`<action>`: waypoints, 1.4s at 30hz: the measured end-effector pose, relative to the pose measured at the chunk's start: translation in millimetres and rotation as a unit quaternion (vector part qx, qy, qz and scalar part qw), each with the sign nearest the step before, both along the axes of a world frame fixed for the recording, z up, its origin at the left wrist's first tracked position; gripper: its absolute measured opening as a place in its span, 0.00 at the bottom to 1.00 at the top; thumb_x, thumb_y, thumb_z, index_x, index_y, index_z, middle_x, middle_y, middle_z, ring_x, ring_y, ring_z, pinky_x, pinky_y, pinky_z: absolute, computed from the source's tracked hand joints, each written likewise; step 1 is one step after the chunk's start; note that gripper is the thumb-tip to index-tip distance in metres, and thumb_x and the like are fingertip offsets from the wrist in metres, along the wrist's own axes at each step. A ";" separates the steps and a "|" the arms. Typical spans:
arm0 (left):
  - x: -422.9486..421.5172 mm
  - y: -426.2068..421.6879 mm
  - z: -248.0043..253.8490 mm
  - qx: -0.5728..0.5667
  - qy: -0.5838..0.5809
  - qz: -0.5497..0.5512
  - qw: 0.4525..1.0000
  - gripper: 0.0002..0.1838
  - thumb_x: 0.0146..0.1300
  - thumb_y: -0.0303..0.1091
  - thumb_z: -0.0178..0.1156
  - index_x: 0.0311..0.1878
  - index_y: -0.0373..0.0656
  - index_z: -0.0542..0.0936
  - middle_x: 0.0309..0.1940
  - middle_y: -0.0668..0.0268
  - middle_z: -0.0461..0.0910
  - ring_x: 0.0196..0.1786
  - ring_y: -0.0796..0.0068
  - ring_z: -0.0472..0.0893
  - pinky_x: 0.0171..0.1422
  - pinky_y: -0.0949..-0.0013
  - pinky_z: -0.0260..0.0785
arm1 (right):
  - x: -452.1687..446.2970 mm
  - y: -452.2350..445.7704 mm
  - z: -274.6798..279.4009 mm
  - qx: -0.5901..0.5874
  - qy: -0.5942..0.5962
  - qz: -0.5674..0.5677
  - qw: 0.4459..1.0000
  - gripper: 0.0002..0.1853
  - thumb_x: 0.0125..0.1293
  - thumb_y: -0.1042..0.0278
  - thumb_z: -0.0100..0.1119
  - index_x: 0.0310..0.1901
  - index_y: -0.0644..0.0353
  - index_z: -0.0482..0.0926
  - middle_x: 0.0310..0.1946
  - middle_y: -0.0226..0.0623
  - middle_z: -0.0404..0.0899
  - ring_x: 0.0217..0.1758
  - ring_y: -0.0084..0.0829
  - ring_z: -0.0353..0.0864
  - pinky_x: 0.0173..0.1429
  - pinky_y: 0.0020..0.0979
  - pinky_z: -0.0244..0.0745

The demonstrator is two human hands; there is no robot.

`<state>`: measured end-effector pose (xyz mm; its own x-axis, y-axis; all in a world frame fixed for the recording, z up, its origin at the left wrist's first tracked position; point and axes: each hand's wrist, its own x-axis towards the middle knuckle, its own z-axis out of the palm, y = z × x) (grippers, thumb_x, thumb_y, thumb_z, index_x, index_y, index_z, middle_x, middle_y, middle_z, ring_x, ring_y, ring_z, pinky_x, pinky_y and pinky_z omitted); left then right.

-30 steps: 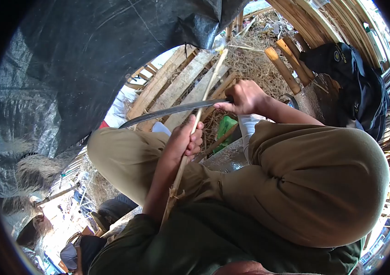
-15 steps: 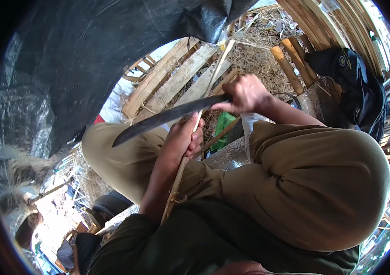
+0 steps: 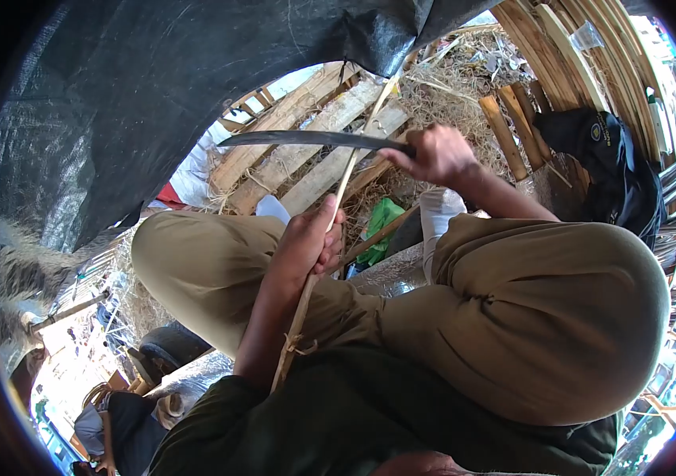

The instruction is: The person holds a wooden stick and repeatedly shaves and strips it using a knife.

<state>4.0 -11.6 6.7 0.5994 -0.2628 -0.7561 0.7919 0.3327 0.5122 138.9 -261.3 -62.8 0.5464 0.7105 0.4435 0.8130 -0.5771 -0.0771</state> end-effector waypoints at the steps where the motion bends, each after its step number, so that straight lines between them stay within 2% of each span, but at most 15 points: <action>1: 0.4 1.9 -1.8 -0.005 0.000 0.003 1.000 0.20 0.78 0.52 0.49 0.39 0.43 0.71 0.17 0.77 0.61 0.13 0.88 0.60 0.14 0.79 0.53 | -5.1 4.8 9.5 -0.022 0.063 0.008 0.998 0.27 0.68 0.41 0.64 0.23 0.56 0.74 0.12 0.23 0.64 0.10 0.21 0.65 0.11 0.29 0.63; 6: -10.1 -2.6 2.3 0.042 -0.041 -0.018 0.998 0.21 0.78 0.55 0.47 0.41 0.44 0.71 0.16 0.80 0.59 0.12 0.91 0.57 0.13 0.81 0.50 | 9.3 0.2 11.0 -0.102 0.182 -0.018 0.978 0.39 0.70 0.25 0.44 0.19 0.53 0.79 0.11 0.27 0.70 0.12 0.17 0.68 0.13 0.23 0.61; 7: -8.7 0.3 3.0 0.038 -0.042 -0.015 0.998 0.21 0.78 0.54 0.48 0.41 0.44 0.71 0.16 0.80 0.59 0.13 0.91 0.57 0.13 0.81 0.50 | 26.6 -15.7 -25.3 -0.017 -0.230 -0.016 0.973 0.35 0.70 0.29 0.51 0.18 0.52 0.79 0.12 0.26 0.71 0.12 0.16 0.67 0.12 0.23 0.59; 8: -5.8 1.0 3.8 0.033 -0.044 -0.011 0.998 0.21 0.79 0.54 0.48 0.41 0.43 0.71 0.17 0.80 0.60 0.13 0.91 0.58 0.13 0.81 0.50 | 32.5 -18.6 -25.7 0.004 -0.267 -0.024 0.963 0.33 0.70 0.32 0.54 0.16 0.51 0.75 0.13 0.25 0.71 0.11 0.17 0.66 0.11 0.26 0.60; 11: -2.4 1.5 4.9 -0.002 -0.032 0.012 0.999 0.20 0.79 0.53 0.48 0.41 0.43 0.71 0.17 0.80 0.59 0.13 0.91 0.57 0.13 0.82 0.49 | 3.1 10.6 32.8 -0.096 0.237 -0.116 0.960 0.35 0.72 0.30 0.48 0.18 0.54 0.76 0.12 0.26 0.73 0.12 0.22 0.73 0.16 0.31 0.71; 16: -12.2 -5.1 6.3 0.034 -0.058 -0.013 0.998 0.20 0.79 0.53 0.47 0.41 0.43 0.71 0.16 0.79 0.59 0.12 0.91 0.57 0.13 0.82 0.50 | 10.1 1.1 30.2 -0.198 0.229 -0.035 0.952 0.38 0.70 0.25 0.43 0.26 0.57 0.81 0.11 0.22 0.68 0.10 0.17 0.64 0.12 0.27 0.62; 20: -11.0 -6.8 4.8 0.022 -0.058 -0.012 0.998 0.20 0.79 0.52 0.48 0.40 0.43 0.71 0.17 0.79 0.60 0.12 0.91 0.58 0.13 0.82 0.51 | 36.8 -37.3 -27.2 -0.054 -0.293 -0.073 0.952 0.35 0.73 0.28 0.42 0.25 0.53 0.78 0.18 0.26 0.72 0.12 0.14 0.60 0.10 0.23 0.54; 22: -10.0 -7.9 4.0 0.048 -0.048 -0.034 0.997 0.20 0.79 0.52 0.48 0.39 0.44 0.71 0.17 0.79 0.60 0.12 0.91 0.58 0.13 0.82 0.51 | 10.9 -6.8 30.8 -0.119 0.271 -0.151 0.943 0.33 0.73 0.31 0.48 0.23 0.54 0.76 0.15 0.24 0.69 0.10 0.16 0.58 0.10 0.24 0.55; 25: -12.5 -12.6 3.5 0.072 -0.071 -0.049 0.994 0.19 0.79 0.51 0.48 0.39 0.44 0.70 0.16 0.79 0.61 0.12 0.91 0.58 0.14 0.82 0.51 | -0.8 -6.6 15.1 -0.032 -0.042 0.039 0.998 0.36 0.72 0.29 0.46 0.20 0.53 0.76 0.09 0.20 0.64 0.08 0.17 0.57 0.09 0.25 0.53; 28: -16.9 -16.2 10.6 0.040 -0.061 -0.043 0.996 0.19 0.79 0.51 0.48 0.38 0.45 0.70 0.16 0.80 0.61 0.12 0.91 0.58 0.13 0.82 0.51 | 28.3 -27.8 -2.5 -0.019 -0.047 0.029 0.998 0.34 0.70 0.31 0.53 0.16 0.51 0.69 0.09 0.18 0.57 0.08 0.16 0.52 0.09 0.23 0.48; 29: -16.6 -13.7 13.0 0.025 -0.045 -0.034 0.998 0.19 0.79 0.51 0.47 0.38 0.45 0.69 0.16 0.80 0.60 0.12 0.91 0.58 0.13 0.82 0.50 | 46.5 -34.9 -12.4 -0.016 -0.371 -0.035 0.928 0.33 0.70 0.34 0.56 0.16 0.51 0.65 0.10 0.17 0.53 0.09 0.16 0.51 0.08 0.22 0.49; 32: -10.2 -17.6 10.1 -0.019 -0.021 -0.016 0.999 0.20 0.79 0.53 0.47 0.38 0.46 0.71 0.15 0.79 0.59 0.12 0.89 0.57 0.13 0.80 0.52 | 56.6 -51.6 -31.9 -0.001 -0.328 -0.046 0.943 0.32 0.71 0.33 0.55 0.19 0.52 0.68 0.13 0.17 0.59 0.09 0.15 0.54 0.08 0.22 0.54; 34: -6.8 -12.6 4.4 -0.088 0.012 -0.027 0.996 0.20 0.80 0.54 0.44 0.38 0.48 0.69 0.15 0.80 0.57 0.12 0.90 0.55 0.13 0.81 0.51 | 17.2 -20.4 19.1 -0.086 0.232 -0.136 0.959 0.32 0.71 0.31 0.51 0.21 0.53 0.73 0.13 0.18 0.65 0.09 0.16 0.58 0.09 0.24 0.56; 36: -5.0 -9.6 4.0 -0.127 0.035 -0.031 0.991 0.20 0.80 0.54 0.43 0.38 0.49 0.67 0.16 0.81 0.56 0.12 0.91 0.55 0.14 0.81 0.51 | 3.0 -7.0 22.1 0.024 -0.123 0.036 0.991 0.36 0.72 0.27 0.43 0.21 0.53 0.77 0.10 0.19 0.64 0.08 0.14 0.56 0.08 0.25 0.54; 42: -6.7 -17.8 10.7 -0.068 0.017 -0.039 0.997 0.21 0.79 0.56 0.43 0.37 0.49 0.67 0.15 0.82 0.55 0.11 0.91 0.53 0.12 0.81 0.48 | 69.4 -58.1 -27.5 0.013 -0.357 -0.019 0.934 0.33 0.70 0.37 0.58 0.19 0.53 0.59 0.13 0.13 0.51 0.10 0.14 0.49 0.08 0.21 0.46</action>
